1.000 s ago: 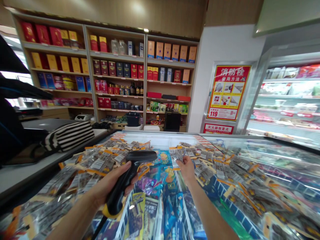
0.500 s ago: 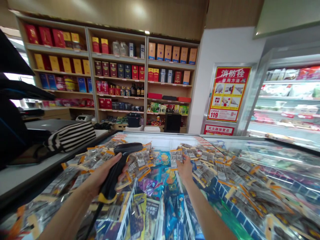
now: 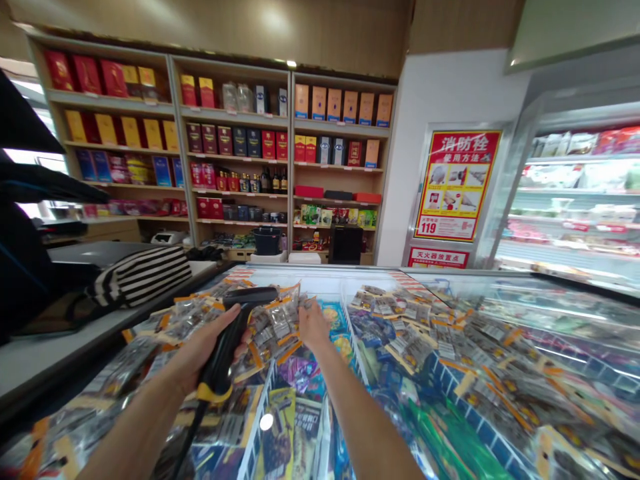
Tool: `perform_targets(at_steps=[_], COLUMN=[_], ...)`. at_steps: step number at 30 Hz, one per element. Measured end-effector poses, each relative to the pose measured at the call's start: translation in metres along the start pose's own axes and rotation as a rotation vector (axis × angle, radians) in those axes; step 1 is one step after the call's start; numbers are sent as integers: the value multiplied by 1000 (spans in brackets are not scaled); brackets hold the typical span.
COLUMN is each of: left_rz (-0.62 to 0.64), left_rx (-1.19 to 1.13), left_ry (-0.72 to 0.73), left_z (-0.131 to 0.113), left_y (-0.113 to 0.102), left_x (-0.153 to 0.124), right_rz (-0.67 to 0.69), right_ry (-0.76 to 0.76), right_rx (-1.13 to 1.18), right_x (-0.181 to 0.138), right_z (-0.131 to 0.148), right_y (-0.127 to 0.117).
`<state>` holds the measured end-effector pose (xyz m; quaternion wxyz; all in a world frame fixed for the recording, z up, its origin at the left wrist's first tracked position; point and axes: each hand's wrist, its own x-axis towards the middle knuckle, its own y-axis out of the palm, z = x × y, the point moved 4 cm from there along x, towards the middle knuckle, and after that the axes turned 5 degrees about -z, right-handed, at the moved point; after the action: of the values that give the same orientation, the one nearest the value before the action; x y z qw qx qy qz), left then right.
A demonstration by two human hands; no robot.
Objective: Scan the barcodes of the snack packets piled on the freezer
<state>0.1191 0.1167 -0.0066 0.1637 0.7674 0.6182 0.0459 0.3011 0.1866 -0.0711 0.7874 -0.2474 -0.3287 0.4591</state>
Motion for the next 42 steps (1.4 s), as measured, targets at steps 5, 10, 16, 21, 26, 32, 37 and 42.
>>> perform_targets(at_steps=[5, 10, 16, 21, 26, 32, 37, 42], left_rz=[90, 129, 169, 193, 235, 231, 267, 293], left_rx=[27, 32, 73, 98, 100, 106, 128, 122], left_ry=[-56, -110, -90, -139, -128, -126, -144, -150], left_z=[4, 10, 18, 20, 24, 26, 26, 28], left_y=[8, 18, 26, 29, 28, 29, 30, 31], left_x=[-2, -7, -8, -11, -8, -8, -11, -12], right_rz=[-6, -138, -291, -173, -63, -127, -116, -91], right_ry=[47, 90, 207, 121, -146, -193, 115, 144], right_rx=[-41, -287, -630, -620, -499, -489, -543, -302], right_x=[-6, -16, -46, -54, -46, -39, -25, -7], right_z=[-13, -71, -146, -157, -127, -101, -109, -116], right_y=[-11, -85, -166, -151, -108, -102, -114, -101])
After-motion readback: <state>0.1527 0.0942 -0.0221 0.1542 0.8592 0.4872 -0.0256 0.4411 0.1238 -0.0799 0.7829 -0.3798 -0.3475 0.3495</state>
